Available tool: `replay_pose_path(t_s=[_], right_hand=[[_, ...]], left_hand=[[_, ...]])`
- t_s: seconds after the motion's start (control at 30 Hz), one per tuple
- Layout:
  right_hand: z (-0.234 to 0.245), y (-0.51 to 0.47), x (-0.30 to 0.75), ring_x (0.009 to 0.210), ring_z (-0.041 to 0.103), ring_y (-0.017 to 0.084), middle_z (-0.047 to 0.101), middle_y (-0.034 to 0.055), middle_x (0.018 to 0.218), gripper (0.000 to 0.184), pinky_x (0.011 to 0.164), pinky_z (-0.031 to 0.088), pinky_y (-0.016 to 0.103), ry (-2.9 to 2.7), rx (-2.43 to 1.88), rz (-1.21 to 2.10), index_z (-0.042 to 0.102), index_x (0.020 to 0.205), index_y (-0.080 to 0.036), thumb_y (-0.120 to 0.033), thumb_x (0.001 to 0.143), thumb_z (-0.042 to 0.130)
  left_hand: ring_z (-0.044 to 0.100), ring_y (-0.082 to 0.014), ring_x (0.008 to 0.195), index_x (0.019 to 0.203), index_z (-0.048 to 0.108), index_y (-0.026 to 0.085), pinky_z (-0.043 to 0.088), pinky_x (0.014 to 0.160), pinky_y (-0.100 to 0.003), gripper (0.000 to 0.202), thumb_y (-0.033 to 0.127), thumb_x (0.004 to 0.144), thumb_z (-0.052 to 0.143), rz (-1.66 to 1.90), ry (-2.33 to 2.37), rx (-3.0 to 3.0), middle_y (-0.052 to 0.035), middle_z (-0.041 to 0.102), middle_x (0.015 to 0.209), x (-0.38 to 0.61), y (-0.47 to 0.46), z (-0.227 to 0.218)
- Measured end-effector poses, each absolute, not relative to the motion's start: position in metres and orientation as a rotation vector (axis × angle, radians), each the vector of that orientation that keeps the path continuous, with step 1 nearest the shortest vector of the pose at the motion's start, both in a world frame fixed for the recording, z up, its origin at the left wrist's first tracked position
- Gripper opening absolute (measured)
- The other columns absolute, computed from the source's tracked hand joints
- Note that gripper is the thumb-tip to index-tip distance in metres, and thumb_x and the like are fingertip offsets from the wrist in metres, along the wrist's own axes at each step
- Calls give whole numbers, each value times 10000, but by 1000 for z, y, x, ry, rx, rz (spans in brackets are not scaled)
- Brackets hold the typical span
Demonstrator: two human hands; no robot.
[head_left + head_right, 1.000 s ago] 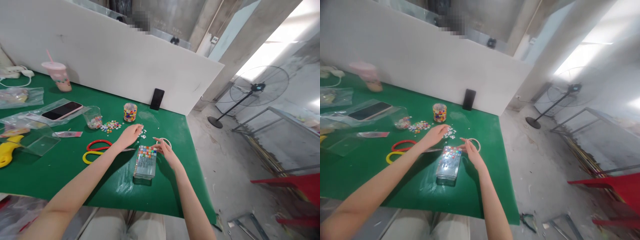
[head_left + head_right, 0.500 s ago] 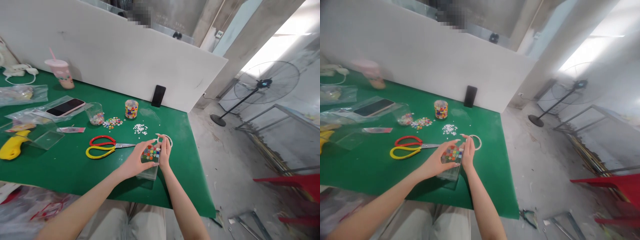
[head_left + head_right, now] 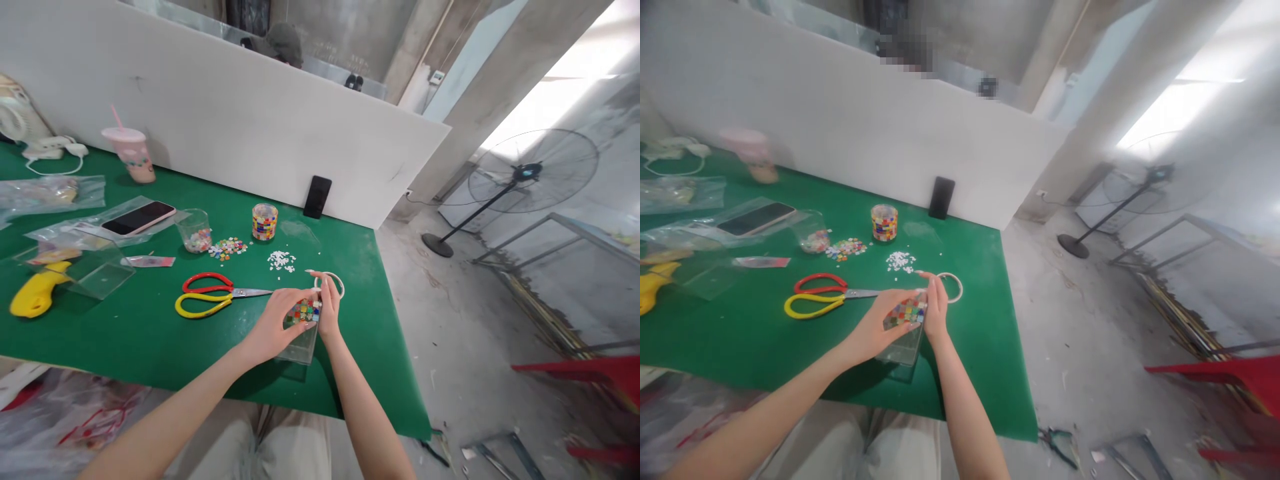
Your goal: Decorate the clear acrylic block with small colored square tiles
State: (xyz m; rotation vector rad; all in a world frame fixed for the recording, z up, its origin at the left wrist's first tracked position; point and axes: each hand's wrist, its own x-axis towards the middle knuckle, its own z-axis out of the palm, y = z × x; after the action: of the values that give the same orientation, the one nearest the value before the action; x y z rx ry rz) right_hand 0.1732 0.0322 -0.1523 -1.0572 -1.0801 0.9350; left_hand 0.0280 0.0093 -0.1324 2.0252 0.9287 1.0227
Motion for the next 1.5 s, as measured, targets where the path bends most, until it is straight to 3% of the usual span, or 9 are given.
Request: replay_pose_path(t_s=[0.13, 0.23, 0.33, 0.63, 0.83, 1.07, 1.17, 1.27, 1.5], right_hand=[[-150, 31, 173, 441, 313, 117, 403, -67, 539, 405, 475, 300, 280, -1091, -1075, 882, 657, 982, -211, -549, 942, 438], [-151, 31, 174, 523, 452, 105, 580, -17, 720, 425, 541, 404, 268, -1104, -1074, 854, 646, 988, -173, -554, 951, 461], [-155, 31, 176, 679, 588, 126, 654, 33, 916, 398, 646, 503, 300, -1110, -1078, 840, 634, 1014, -152, -520, 961, 494], [-168, 32, 181, 862, 666, 172, 671, 61, 1057, 275, 755, 574, 362, -1088, -1139, 835, 627, 1111, -151, -375, 959, 578], [-173, 33, 181, 879, 672, 178, 666, 69, 1094, 292, 750, 584, 363, -1111, -1193, 852, 611, 1164, -154, -358, 957, 585], [-179, 46, 182, 970, 666, 209, 650, 82, 1172, 310, 818, 578, 408, -1273, -1344, 750, 604, 1197, -159, -344, 948, 601], [-181, 50, 186, 987, 663, 214, 647, 84, 1186, 311, 834, 574, 417, -1372, -1448, 638, 603, 1203, -163, -342, 949, 600], [-185, 46, 198, 1039, 649, 227, 633, 91, 1226, 312, 877, 559, 443, -1492, -1554, 468, 602, 1212, -170, -336, 947, 602], [-210, 29, 230, 1063, 640, 235, 620, 95, 1253, 325, 893, 551, 455, -1686, -1732, 162, 596, 1226, -175, -335, 942, 609]], left_hand=[[512, -248, 1178, 1305, 540, 261, 436, 1030, -422, 423, 197, 892, 603, 1014, 926, 2031, -72, 607, 1258, 28, 8, -131], [498, -251, 1188, 1343, 532, 278, 443, 1020, -414, 456, 202, 897, 591, 989, 923, 2038, -72, 600, 1254, 28, 7, -130], [497, -252, 1173, 1374, 522, 304, 452, 1007, -413, 491, 199, 898, 580, 958, 927, 2041, -69, 593, 1238, 30, 7, -130], [481, -255, 1192, 1432, 471, 379, 431, 1041, -431, 553, 186, 919, 548, 875, 914, 2075, -60, 557, 1254, 33, 9, -134], [450, -282, 1298, 1435, 461, 335, 391, 1113, -457, 716, 304, 785, 761, 859, 831, 2086, -70, 522, 1365, 22, 7, -125], [503, -273, 1256, 1317, 560, 271, 449, 1061, -462, 519, 358, 830, 717, 987, 940, 1966, -87, 573, 1325, 26, 13, -134], [602, -243, 1101, 1238, 588, 194, 519, 947, -458, 359, 394, 939, 587, 1062, 1057, 1856, -100, 629, 1204, 34, 27, -144], [651, -210, 977, 1206, 592, 149, 560, 846, -421, 324, 374, 981, 536, 1092, 1112, 1776, -92, 645, 1145, 40, 40, -151], [633, -234, 1063, 1149, 623, 145, 514, 941, -478, 315, 388, 954, 579, 1080, 1072, 1756, -93, 654, 1160, 45, 47, -140]])
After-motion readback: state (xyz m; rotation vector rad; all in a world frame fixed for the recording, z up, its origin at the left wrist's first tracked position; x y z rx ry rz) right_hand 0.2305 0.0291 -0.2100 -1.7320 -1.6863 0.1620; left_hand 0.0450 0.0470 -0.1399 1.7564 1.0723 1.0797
